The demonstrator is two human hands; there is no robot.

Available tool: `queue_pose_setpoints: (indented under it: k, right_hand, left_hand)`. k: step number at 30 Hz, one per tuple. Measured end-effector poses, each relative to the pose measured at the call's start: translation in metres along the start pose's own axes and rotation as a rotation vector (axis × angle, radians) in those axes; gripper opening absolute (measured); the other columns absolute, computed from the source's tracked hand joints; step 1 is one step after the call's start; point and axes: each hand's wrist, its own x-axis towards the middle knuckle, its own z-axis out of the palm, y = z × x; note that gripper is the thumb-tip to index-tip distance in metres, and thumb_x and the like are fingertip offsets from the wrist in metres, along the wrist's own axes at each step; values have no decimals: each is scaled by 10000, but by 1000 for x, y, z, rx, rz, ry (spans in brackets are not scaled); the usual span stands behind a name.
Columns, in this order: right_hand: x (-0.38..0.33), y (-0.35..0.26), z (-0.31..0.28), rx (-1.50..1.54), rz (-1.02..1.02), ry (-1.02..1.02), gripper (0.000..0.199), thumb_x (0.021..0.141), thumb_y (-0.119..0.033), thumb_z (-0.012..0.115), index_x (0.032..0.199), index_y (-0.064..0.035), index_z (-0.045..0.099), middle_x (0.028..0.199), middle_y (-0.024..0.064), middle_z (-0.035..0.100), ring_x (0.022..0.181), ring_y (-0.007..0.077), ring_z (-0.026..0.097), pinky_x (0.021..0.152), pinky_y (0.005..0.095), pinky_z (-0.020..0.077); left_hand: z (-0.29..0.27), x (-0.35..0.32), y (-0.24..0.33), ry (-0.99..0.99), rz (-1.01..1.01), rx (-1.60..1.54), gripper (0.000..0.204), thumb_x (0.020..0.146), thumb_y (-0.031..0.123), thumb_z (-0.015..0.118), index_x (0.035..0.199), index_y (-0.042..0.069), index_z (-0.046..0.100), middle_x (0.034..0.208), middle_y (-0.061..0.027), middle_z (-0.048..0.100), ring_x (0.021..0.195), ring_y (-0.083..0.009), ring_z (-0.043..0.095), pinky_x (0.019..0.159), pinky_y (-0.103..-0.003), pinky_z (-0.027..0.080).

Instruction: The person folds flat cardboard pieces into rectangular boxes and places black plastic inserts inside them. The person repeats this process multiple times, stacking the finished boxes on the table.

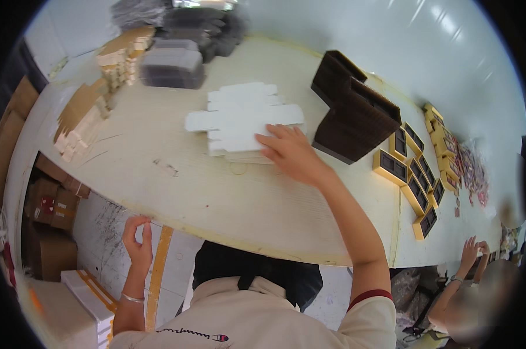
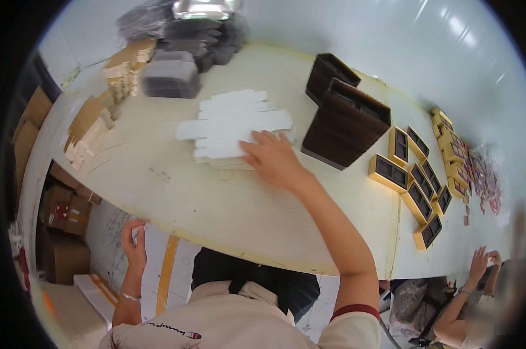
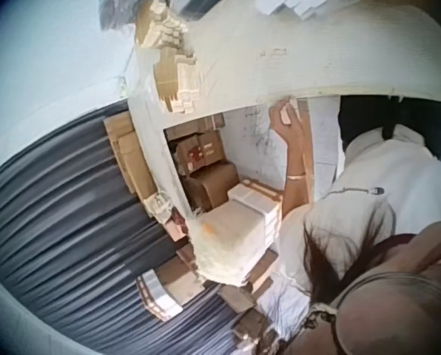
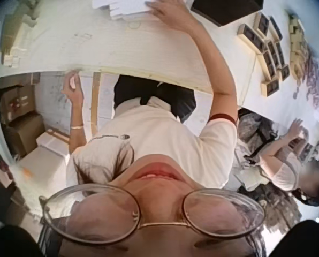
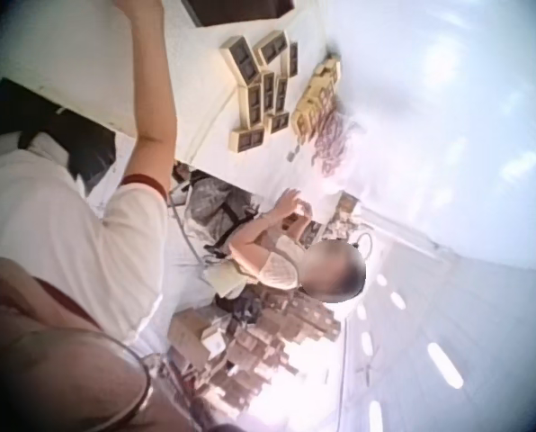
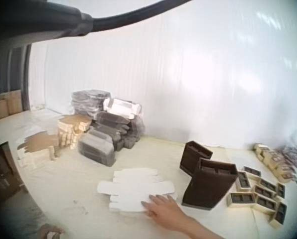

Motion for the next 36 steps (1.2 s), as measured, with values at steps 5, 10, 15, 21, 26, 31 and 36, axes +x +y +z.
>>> queue_pose_setpoints:
  k: [5,10,15,21,26,31,36]
  right_hand:
    - [24,9,-30,17,-11,-175,161,858,-98,592,1005,-52,637,1088,115,636,1051,357,575,1039,466,370]
    - [8,-45,-56,-400,-601,426,261,737,-35,569,987,40,565,905,156,596,864,307,604,902,440,496]
    - [-125,-99,-71,-531,-549,332,223,686,-87,635,893,-4,622,894,103,582,792,234,590,814,376,518]
    - [-195,-87,-21,67,108,154,222,750,-63,668,959,-24,607,872,92,608,755,278,585,649,379,470]
    - [-171,-84,0,154,404,281,298,726,-73,713,1009,-54,622,1013,111,591,935,275,573,748,373,448]
    - [-187,-101,2,-103,136,277,358,715,-137,741,1044,-37,639,1049,112,558,950,280,557,800,409,444]
    - [-198,-105,6,-37,96,191,340,772,-164,691,1051,11,608,978,97,542,907,261,533,797,375,446]
  left_hand:
    - [14,58,90,12,679,-24,150,723,40,682,869,43,652,850,-103,645,756,-280,572,701,-386,474]
    - [51,94,165,109,729,310,303,732,187,733,1006,85,653,1086,-91,606,1007,-278,552,927,-462,411]
    - [78,35,154,-187,927,109,202,763,124,692,964,111,678,933,-21,600,870,-209,569,801,-393,467]
    - [134,-1,129,-558,633,-233,161,755,99,724,913,87,693,769,-74,644,677,-268,598,617,-346,474]
    - [141,20,146,-484,560,54,198,780,153,692,970,108,663,942,-59,617,853,-246,580,749,-384,455]
    - [133,6,133,-576,780,62,404,699,259,738,1018,30,642,1046,-60,553,938,-236,539,828,-388,434]
    - [129,7,129,-663,806,-8,376,726,243,732,1028,35,648,960,-48,539,870,-216,541,748,-341,459]
